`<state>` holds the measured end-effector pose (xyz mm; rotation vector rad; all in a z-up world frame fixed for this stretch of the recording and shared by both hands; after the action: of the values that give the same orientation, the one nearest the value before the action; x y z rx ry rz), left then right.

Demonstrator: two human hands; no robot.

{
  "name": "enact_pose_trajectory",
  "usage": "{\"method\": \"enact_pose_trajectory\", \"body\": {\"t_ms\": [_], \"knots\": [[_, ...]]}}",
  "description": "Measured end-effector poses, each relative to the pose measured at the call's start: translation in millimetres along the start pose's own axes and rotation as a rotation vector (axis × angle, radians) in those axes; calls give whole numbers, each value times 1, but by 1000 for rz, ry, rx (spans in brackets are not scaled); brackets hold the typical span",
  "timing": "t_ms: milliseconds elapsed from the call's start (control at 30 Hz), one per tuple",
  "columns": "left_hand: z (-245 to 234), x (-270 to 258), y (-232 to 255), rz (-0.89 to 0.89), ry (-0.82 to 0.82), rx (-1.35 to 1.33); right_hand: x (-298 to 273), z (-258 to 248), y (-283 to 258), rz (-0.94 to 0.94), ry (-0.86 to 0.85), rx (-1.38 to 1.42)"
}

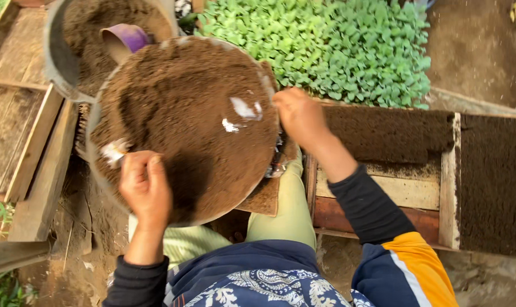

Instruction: The person scoops soil from a large basin and fills small plastic pouches by hand. They then place the filled pouches into a wooden tray. The person repeats this process multiple times, handling the soil and pouches directly.

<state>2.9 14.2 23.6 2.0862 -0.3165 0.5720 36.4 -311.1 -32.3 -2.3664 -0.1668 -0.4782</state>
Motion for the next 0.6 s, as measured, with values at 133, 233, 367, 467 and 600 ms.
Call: {"method": "enact_pose_trajectory", "body": {"t_ms": [133, 233, 367, 467, 600], "knots": [[-13, -4, 7, -31, 61, -117, 14, 31, -63, -188, -158, -324], [-20, -12, 7, -65, 50, -212, 17, 17, -118, -283, -127, -552], [-18, -23, 0, -135, 1, -346, 7, 33, -75, 143, -237, -295], [-9, -19, 2, -179, -31, -432, 3, 15, -99, 321, -233, 169], [14, -12, -8, -168, -426, -406, -12, 4, -138, 541, -277, 743]]}}
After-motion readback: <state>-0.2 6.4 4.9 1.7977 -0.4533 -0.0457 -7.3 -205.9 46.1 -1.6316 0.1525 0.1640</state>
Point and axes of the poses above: each hand's wrist, its own x-axis towards the middle knuckle, its own z-axis out of the palm, y = z × x, the point moved 1 cm from there along x, towards the middle knuckle, and after that the axes turned 2 degrees about x, right-handed, at the moved point
